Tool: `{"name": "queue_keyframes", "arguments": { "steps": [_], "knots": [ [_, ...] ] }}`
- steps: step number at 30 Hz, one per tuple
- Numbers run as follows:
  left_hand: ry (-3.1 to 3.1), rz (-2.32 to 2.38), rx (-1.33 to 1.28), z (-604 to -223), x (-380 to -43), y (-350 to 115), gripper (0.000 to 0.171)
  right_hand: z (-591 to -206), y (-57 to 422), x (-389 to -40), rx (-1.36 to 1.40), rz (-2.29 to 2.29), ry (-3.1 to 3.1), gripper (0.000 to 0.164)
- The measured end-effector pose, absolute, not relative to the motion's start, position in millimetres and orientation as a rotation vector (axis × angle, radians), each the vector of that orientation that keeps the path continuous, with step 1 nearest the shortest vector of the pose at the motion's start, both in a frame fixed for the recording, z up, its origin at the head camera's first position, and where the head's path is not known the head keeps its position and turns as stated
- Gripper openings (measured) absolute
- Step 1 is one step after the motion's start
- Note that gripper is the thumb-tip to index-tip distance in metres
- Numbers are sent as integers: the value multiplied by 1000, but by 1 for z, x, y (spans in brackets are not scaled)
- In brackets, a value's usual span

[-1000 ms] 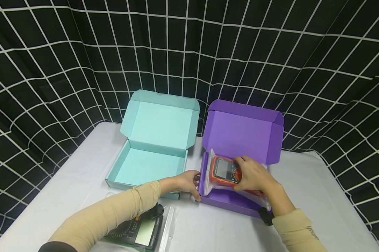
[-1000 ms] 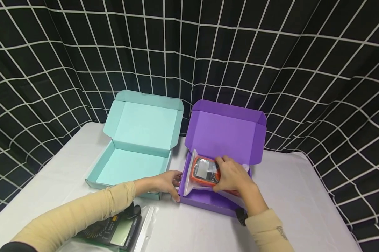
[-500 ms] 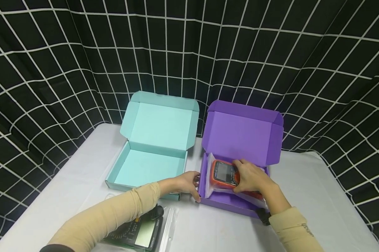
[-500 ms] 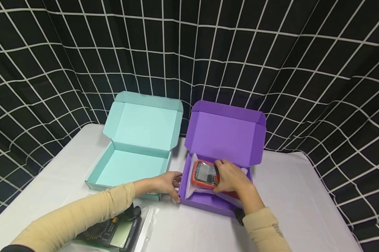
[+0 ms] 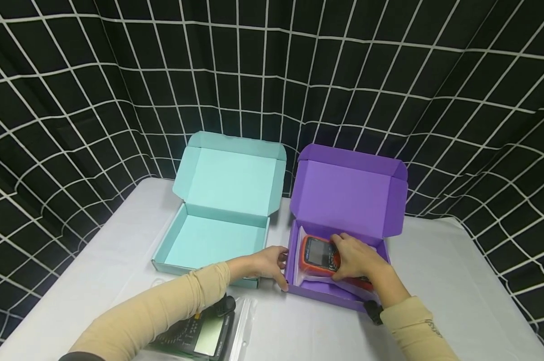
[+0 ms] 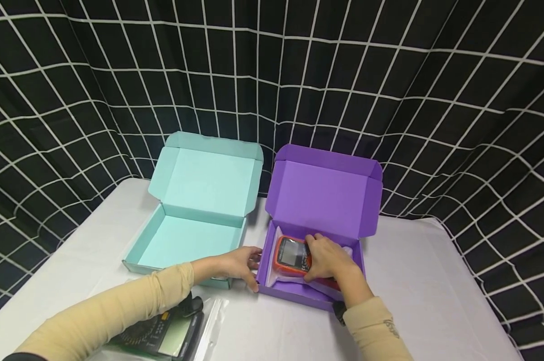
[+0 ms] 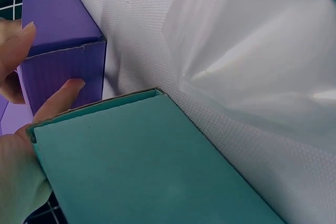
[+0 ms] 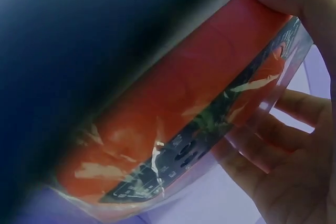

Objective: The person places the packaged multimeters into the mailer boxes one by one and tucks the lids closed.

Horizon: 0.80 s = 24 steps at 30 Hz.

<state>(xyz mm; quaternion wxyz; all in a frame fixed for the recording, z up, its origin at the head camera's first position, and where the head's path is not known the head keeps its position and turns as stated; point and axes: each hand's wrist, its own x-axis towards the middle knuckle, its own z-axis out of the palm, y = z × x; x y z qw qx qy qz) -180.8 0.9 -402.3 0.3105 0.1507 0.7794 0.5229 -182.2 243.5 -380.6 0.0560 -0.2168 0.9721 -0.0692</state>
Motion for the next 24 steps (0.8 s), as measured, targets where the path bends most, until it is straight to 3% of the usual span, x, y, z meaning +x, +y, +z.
{"name": "queue_keyframes", "arguments": {
  "steps": [24],
  "knots": [
    [2074,1363,400,-403,-182,2,89,-383,245,-183,-627,-296,2896,87]
  ]
}}
